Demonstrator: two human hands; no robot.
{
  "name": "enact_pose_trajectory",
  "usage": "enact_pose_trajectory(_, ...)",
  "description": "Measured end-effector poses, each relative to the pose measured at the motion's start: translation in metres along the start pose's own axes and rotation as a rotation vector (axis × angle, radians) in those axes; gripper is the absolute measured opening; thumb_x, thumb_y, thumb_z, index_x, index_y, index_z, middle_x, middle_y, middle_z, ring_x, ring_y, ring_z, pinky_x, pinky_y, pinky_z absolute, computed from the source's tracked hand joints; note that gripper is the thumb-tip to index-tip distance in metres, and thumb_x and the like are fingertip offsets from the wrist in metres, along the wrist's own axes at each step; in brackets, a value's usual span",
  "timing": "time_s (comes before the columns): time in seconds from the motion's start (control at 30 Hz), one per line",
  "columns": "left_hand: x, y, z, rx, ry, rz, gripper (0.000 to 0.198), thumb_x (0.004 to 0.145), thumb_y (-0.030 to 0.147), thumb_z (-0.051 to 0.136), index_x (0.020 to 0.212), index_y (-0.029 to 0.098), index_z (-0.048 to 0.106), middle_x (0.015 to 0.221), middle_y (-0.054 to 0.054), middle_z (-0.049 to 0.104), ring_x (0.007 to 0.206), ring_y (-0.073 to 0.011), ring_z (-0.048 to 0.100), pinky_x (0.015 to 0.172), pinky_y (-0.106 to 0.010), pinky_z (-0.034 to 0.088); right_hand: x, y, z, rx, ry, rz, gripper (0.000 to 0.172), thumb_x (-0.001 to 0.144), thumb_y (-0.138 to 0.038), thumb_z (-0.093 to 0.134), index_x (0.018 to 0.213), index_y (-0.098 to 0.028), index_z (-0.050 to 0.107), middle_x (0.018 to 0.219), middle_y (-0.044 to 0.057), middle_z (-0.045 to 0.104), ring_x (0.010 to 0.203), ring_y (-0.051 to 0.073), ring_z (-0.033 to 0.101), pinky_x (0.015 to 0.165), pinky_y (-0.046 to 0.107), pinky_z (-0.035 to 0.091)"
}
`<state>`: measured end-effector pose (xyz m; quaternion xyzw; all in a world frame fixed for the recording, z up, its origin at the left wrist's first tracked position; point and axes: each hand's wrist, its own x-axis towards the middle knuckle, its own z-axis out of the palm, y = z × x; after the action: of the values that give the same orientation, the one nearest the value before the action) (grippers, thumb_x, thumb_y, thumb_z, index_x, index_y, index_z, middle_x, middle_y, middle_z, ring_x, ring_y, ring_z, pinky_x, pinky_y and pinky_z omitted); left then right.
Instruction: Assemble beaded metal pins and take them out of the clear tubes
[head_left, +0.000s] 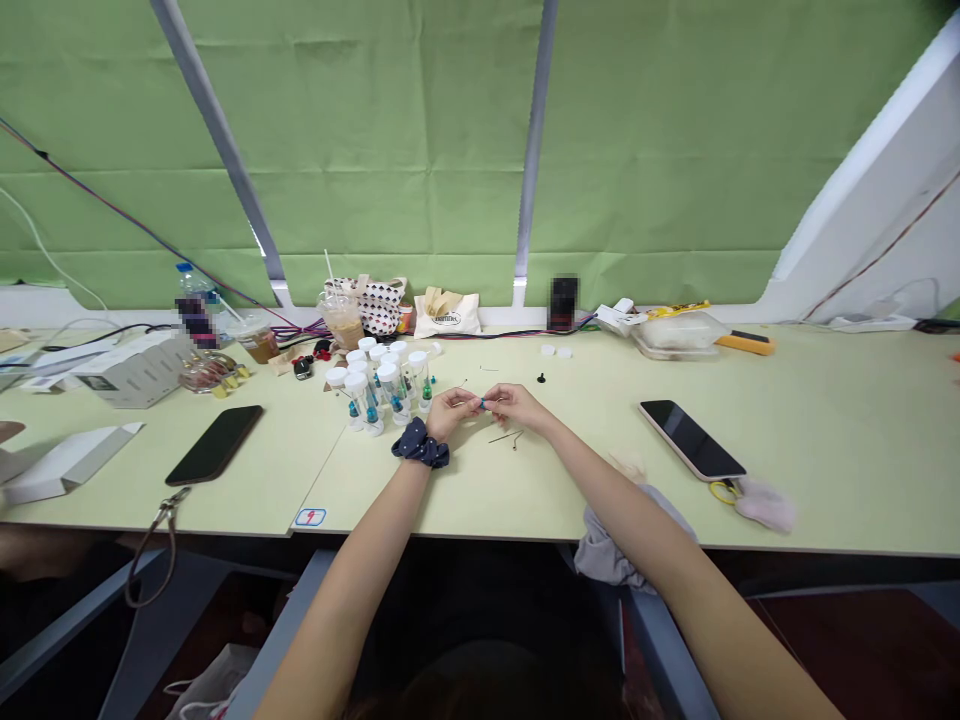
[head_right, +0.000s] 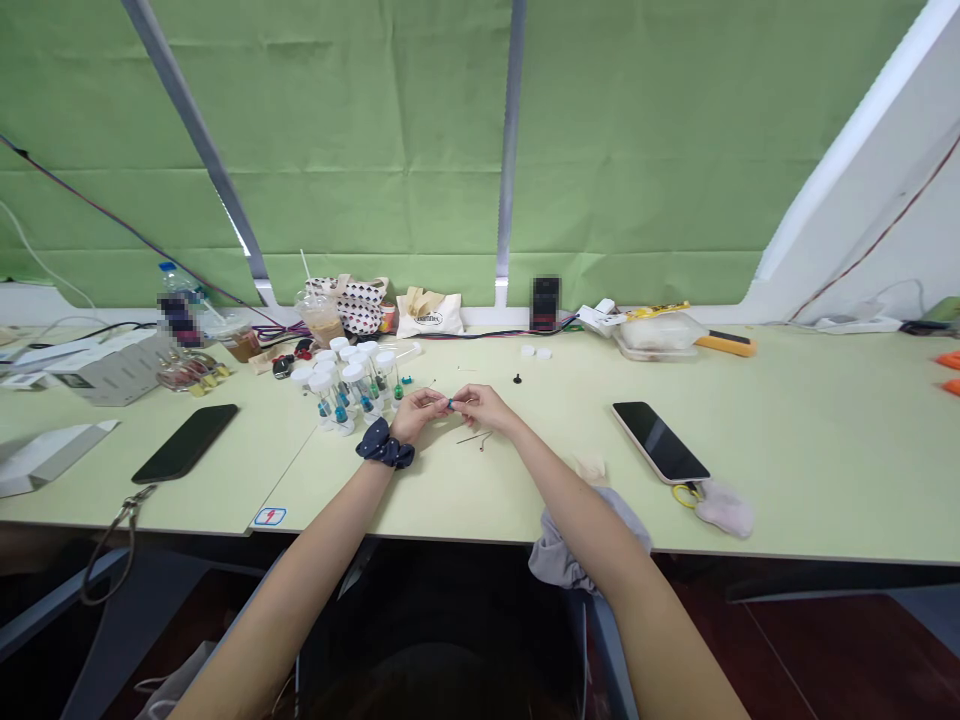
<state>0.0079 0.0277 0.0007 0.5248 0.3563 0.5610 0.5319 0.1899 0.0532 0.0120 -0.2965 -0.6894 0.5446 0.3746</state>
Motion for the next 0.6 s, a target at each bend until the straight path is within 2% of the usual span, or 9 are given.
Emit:
enact_pose_trajectory(0.07, 0.0, -0.001, 0.0, 0.002, -0.004, 0.003, 0.039, 0.057, 0.04, 0.082, 0.079, 0.013, 0.064, 0.072, -0.004, 0.068, 0.066, -0.0161, 0.064, 0.071, -0.034, 0.053, -0.002, -0.003, 0.001, 0.01, -0.014, -0.019, 0.036, 0.07, -0.04, 0.072, 0.091, -0.016, 0.057, 0.073, 0.0, 0.06, 0.055, 0.01, 0.057, 0.049, 0.024, 0.052)
enact_pose_trajectory(0.13, 0.001, -0.001, 0.0, 0.014, -0.014, 0.009, 0.039, 0.057, 0.04, 0.082, 0.078, 0.013, 0.065, 0.072, -0.004, 0.067, 0.067, -0.0158, 0.064, 0.071, -0.034, 0.053, -0.004, -0.005, 0.003, 0.012, -0.024, -0.034, 0.044, 0.07, -0.035, 0.071, 0.107, -0.019, 0.053, 0.081, 0.0, 0.06, 0.055, 0.01, 0.059, 0.049, 0.025, 0.053)
enact_pose_trajectory(0.23, 0.0, -0.001, 0.001, 0.012, -0.037, 0.027, 0.036, 0.059, 0.037, 0.081, 0.08, 0.013, 0.066, 0.078, -0.006, 0.068, 0.074, -0.0175, 0.064, 0.077, -0.036, 0.053, -0.005, -0.008, 0.005, -0.018, -0.018, -0.069, 0.068, 0.075, -0.029, 0.065, 0.134, -0.029, 0.031, 0.085, -0.002, 0.058, 0.054, 0.01, 0.06, 0.048, 0.025, 0.054)
enact_pose_trajectory(0.33, 0.002, 0.0, 0.003, 0.008, -0.063, 0.021, 0.033, 0.064, 0.033, 0.078, 0.088, 0.014, 0.067, 0.087, -0.008, 0.07, 0.078, -0.0184, 0.065, 0.083, -0.039, 0.05, -0.005, -0.007, 0.005, -0.058, 0.001, -0.069, 0.077, 0.079, -0.026, 0.057, 0.143, -0.035, 0.016, 0.084, -0.003, 0.056, 0.053, 0.01, 0.06, 0.049, 0.025, 0.055)
enact_pose_trajectory(0.5, 0.019, 0.001, 0.008, 0.212, -0.093, 0.041, 0.023, 0.069, 0.021, 0.064, 0.091, 0.015, 0.068, 0.09, -0.01, 0.069, 0.075, -0.0184, 0.064, 0.076, -0.037, 0.05, -0.002, -0.007, 0.001, -0.077, 0.064, 0.032, 0.072, 0.08, -0.018, 0.051, 0.144, -0.035, 0.022, 0.081, -0.003, 0.055, 0.048, 0.008, 0.057, 0.045, 0.023, 0.052)
enact_pose_trajectory(0.6, 0.042, 0.002, 0.013, 0.456, -0.017, 0.156, 0.02, 0.07, 0.013, 0.053, 0.081, 0.015, 0.069, 0.093, -0.01, 0.067, 0.082, -0.0213, 0.062, 0.08, -0.038, 0.048, -0.002, -0.013, -0.002, 0.022, 0.116, 0.084, 0.07, 0.08, -0.016, 0.052, 0.143, -0.034, 0.025, 0.082, -0.001, 0.058, 0.049, 0.008, 0.057, 0.045, 0.021, 0.05)
